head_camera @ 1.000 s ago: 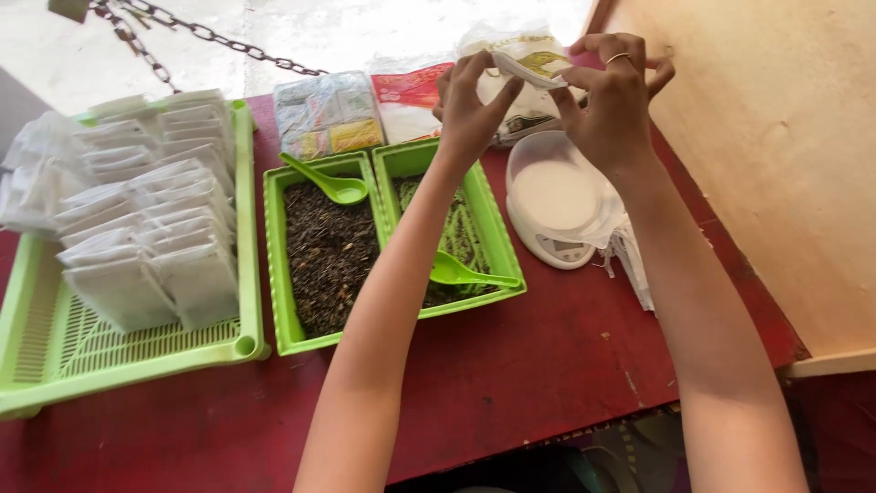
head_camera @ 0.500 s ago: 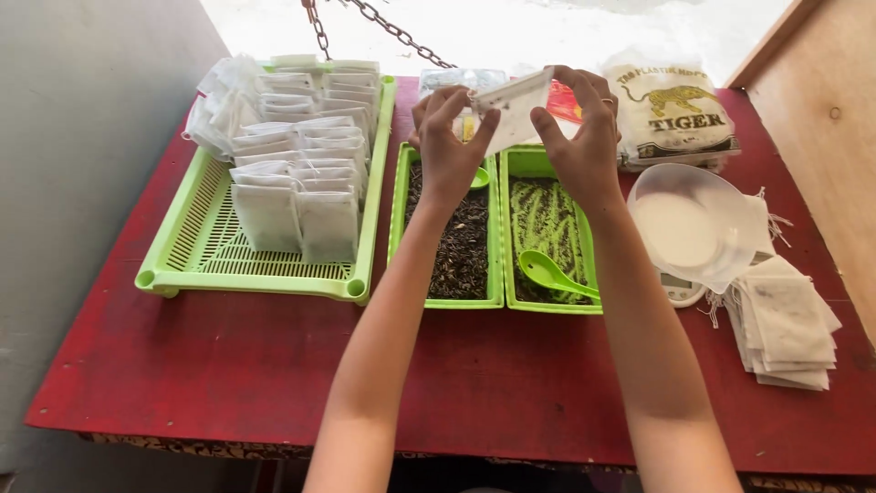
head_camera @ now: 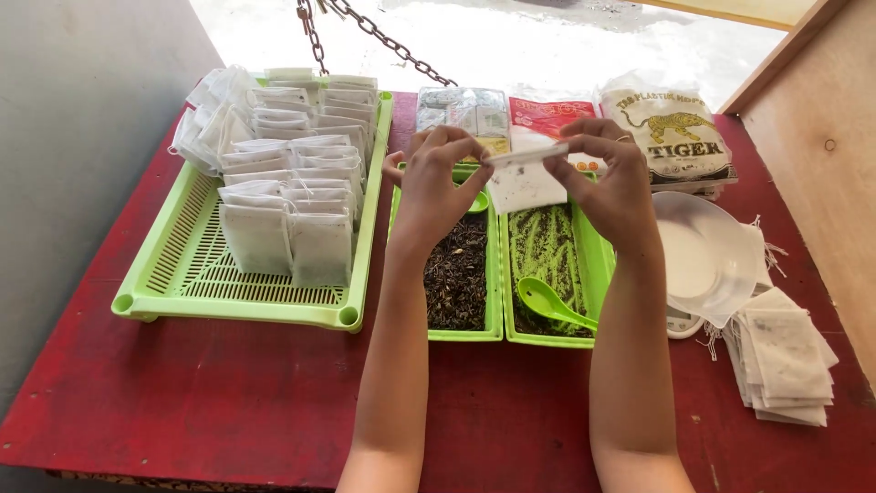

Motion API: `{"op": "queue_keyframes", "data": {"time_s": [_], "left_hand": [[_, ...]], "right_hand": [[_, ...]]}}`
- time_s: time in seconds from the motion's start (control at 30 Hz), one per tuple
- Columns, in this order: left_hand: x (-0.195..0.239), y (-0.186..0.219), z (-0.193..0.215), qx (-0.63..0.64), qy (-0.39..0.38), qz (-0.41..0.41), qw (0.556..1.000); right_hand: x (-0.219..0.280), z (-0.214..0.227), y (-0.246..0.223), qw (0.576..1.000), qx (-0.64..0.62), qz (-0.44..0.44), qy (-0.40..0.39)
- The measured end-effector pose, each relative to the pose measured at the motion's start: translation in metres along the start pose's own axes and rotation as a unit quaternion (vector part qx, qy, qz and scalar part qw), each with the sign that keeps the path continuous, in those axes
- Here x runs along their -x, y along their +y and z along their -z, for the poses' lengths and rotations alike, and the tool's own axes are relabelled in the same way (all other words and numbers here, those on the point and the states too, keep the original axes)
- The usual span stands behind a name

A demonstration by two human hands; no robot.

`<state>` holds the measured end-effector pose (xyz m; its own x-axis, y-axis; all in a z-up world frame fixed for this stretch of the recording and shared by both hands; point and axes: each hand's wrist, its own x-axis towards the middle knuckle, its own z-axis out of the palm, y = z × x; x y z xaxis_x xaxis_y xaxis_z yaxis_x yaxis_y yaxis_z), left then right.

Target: Filling small filter bags with tea leaves using a spoon and organizing them in a basket

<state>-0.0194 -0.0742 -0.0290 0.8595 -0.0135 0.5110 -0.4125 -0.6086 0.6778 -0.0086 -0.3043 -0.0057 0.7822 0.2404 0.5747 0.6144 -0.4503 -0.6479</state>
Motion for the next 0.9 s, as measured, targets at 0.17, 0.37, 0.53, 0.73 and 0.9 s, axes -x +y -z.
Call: {"op": "queue_keyframes", "data": {"time_s": [0.17,0.37,0.53,0.73,0.9], "left_hand": [[-0.001,0.009,0.013,-0.094,-0.034,-0.034,0.994],[0.003,0.019,0.019,-0.133,-0.036,-0.068,0.988],[0.005,0.025,0.022,-0.133,-0.029,-0.083,0.987],[0.005,0.032,0.021,-0.133,-0.047,-0.110,0.984],[0.008,0.044,0.022,-0.144,-0.063,-0.063,0.986]], "right_hand": [[0.004,0.013,-0.023,0.995,0.072,-0.009,-0.063],[0.006,0.020,-0.030,0.985,0.148,-0.002,-0.087],[0.008,0.020,-0.032,0.984,0.157,0.001,-0.084],[0.006,0.010,-0.034,0.984,0.150,0.029,-0.095],[0.005,0.012,-0.031,0.986,0.146,0.067,-0.048]]}}
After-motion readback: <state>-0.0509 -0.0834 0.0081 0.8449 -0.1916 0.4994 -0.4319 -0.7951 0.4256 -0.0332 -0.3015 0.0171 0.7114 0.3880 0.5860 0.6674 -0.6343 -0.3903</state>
